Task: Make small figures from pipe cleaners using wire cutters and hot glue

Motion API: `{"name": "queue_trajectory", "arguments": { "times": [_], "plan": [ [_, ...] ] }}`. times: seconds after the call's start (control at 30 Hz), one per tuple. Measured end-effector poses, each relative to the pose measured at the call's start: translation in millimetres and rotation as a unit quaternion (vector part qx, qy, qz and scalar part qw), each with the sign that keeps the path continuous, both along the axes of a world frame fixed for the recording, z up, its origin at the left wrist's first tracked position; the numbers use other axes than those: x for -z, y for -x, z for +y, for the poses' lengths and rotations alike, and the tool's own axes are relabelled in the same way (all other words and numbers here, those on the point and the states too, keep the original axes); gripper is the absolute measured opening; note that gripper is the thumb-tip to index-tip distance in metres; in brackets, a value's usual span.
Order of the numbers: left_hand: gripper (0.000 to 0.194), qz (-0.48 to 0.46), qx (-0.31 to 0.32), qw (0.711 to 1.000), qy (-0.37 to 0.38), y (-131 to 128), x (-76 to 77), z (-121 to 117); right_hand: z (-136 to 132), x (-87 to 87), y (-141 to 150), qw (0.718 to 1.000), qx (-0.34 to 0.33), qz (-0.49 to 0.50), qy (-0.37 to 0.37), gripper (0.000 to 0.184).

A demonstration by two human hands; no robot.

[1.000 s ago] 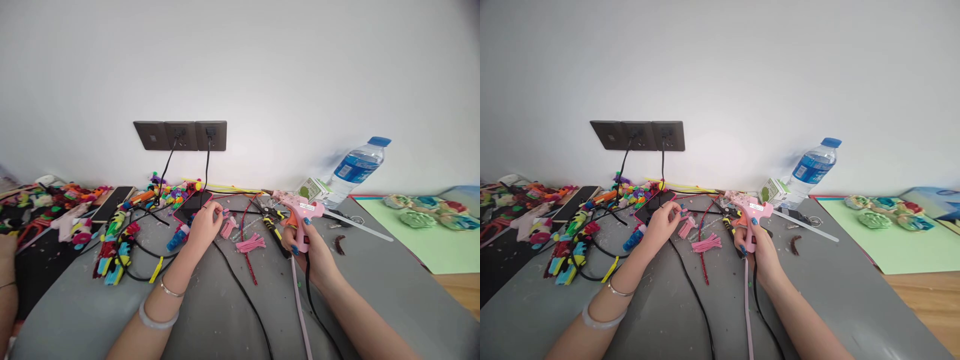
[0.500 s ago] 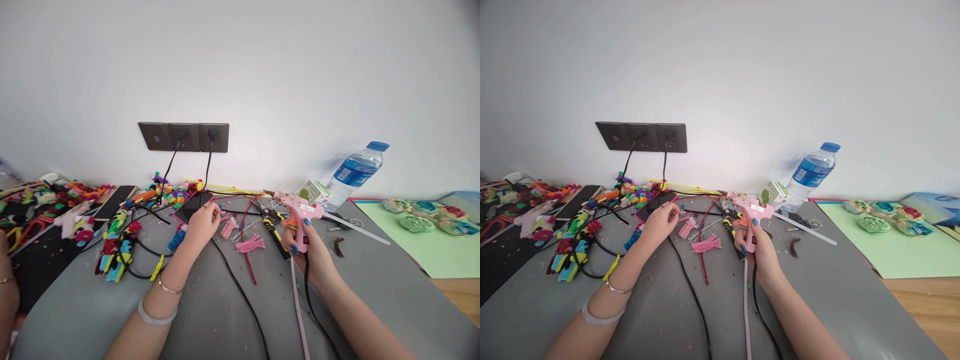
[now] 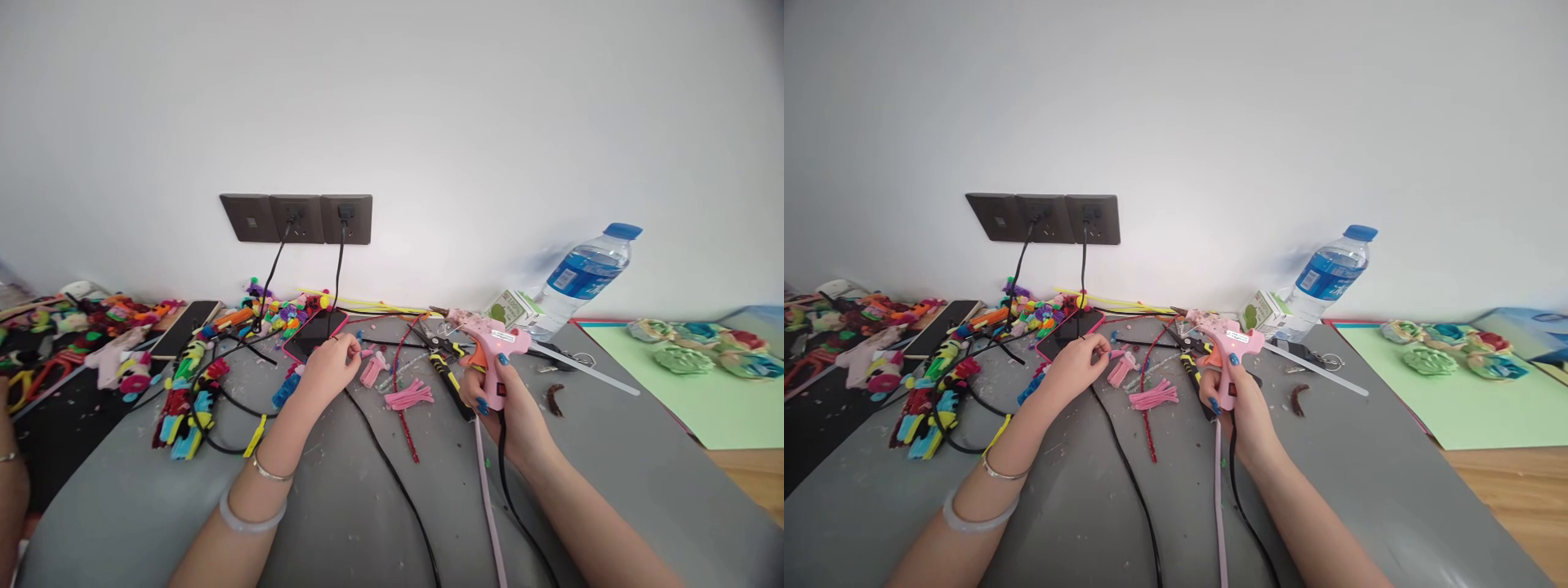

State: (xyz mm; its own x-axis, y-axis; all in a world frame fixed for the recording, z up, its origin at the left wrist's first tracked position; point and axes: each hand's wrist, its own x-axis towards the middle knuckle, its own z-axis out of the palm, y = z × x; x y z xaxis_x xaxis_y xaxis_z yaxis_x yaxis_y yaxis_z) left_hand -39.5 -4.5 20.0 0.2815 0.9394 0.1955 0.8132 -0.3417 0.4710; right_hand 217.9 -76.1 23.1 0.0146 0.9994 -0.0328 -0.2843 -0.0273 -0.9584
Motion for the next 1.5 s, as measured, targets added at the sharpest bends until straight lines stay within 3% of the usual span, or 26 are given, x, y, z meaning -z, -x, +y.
{"name": "queue_trajectory", "arguments": {
  "times": [0.3,0.7,1.1,1.33,1.5],
  "plan": [
    [0.012,0.04,-0.013,0.998,0.049,-2,-10.9,-6,0,1.0,0,1.0,-0.003,0.006,-0.004,0.052],
    [0.008,0.004,-0.028,0.998,0.049,1,1.0,2,-1,3.5,-1,1.0,-0.004,0.013,-0.001,0.048],
    [0.008,-0.125,-0.014,0.992,0.018,2,1.8,7,-2,0.5,-1,1.0,-0.008,0.004,-0.004,0.06],
    [0.006,-0.21,-0.024,0.977,0.01,2,-0.8,7,-1,-1.4,1,1.0,0.0,0.029,-0.001,0.046],
    [0.003,-0.254,-0.034,0.967,0.018,1,-2.7,6,-1,-2.3,1,0.999,0.001,0.033,0.004,0.047]
  ]
}}
